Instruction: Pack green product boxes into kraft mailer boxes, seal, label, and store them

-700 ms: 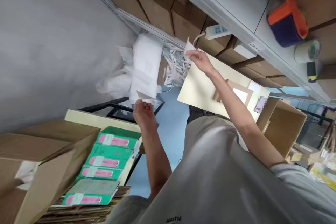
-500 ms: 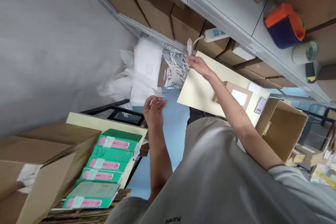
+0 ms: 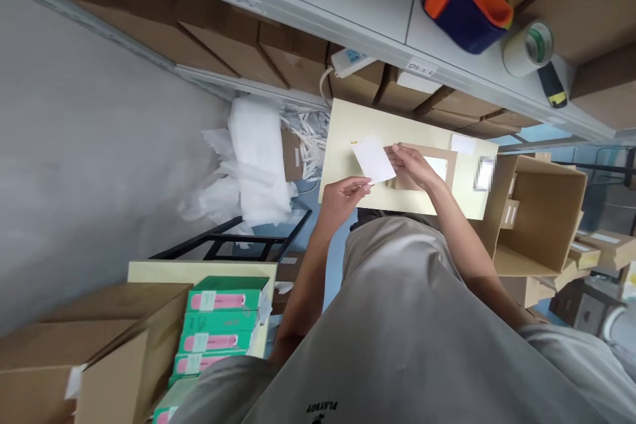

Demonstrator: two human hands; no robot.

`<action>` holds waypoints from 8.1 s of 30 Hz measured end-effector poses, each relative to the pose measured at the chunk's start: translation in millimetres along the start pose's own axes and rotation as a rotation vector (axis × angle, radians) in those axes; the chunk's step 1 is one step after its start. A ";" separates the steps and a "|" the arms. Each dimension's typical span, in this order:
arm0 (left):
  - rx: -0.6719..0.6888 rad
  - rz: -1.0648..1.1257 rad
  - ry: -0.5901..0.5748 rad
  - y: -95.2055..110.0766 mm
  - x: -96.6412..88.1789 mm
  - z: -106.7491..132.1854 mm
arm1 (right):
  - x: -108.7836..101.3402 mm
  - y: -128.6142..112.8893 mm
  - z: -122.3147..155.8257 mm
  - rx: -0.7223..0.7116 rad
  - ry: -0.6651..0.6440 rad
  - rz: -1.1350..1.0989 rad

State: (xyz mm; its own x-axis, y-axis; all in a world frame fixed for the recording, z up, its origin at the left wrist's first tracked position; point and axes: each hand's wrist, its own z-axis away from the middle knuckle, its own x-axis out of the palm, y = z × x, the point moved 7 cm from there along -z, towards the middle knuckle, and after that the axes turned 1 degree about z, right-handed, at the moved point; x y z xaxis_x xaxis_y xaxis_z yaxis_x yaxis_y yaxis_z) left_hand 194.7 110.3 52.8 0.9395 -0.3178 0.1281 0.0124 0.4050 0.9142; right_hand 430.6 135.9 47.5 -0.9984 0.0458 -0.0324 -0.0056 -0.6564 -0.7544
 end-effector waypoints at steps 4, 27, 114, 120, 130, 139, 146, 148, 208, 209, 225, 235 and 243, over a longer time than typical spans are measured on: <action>0.077 -0.200 -0.162 21.5 33.7 -1.1 | -44.4 12.0 14.0 -0.014 0.086 -0.070; 0.207 -0.696 -0.452 76.0 189.3 4.6 | -176.3 67.7 90.3 -0.130 -0.024 0.085; 0.065 -0.541 -0.001 -48.8 155.8 -140.0 | -238.3 83.5 17.5 -0.393 0.245 0.317; 0.023 -0.528 -0.040 -72.2 158.7 -147.9 | -243.1 103.6 5.8 -0.351 0.178 0.329; -0.008 -0.506 -0.018 -84.3 155.5 -148.1 | -242.9 113.6 -4.2 -0.339 0.193 0.390; -0.015 -0.505 -0.012 -89.1 155.1 -142.4 | -242.0 123.2 -3.6 -0.323 0.202 0.398; -0.015 -0.520 0.003 -89.3 154.6 -140.8 | -239.5 123.4 -3.2 -0.315 0.223 0.410; -0.009 -0.537 0.015 -88.5 154.3 -139.7 | -238.4 121.7 -1.8 -0.312 0.230 0.415; 0.082 -0.546 0.105 -84.5 157.6 -124.8 | -228.1 122.9 6.6 -0.323 0.372 0.495; 0.081 -0.546 0.107 -84.6 157.5 -124.6 | -227.8 123.0 6.9 -0.320 0.372 0.495; 0.134 -0.566 0.150 -89.7 157.3 -127.3 | -221.9 125.2 5.9 -0.328 0.379 0.648; 0.156 -0.711 0.154 -87.7 164.5 -121.5 | -205.1 131.3 3.4 -0.262 0.439 0.857; 0.106 -0.856 0.217 -89.9 176.1 -116.9 | -209.1 133.8 -4.8 -0.219 0.493 0.822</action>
State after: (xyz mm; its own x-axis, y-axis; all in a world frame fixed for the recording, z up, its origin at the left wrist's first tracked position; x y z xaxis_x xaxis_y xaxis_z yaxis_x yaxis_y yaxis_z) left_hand 399.0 118.2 -51.7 0.6668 -0.3017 -0.6814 0.7186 0.0181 0.6952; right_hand 638.9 42.1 -49.9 -0.5517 -0.0212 -0.8338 0.7403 -0.4729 -0.4778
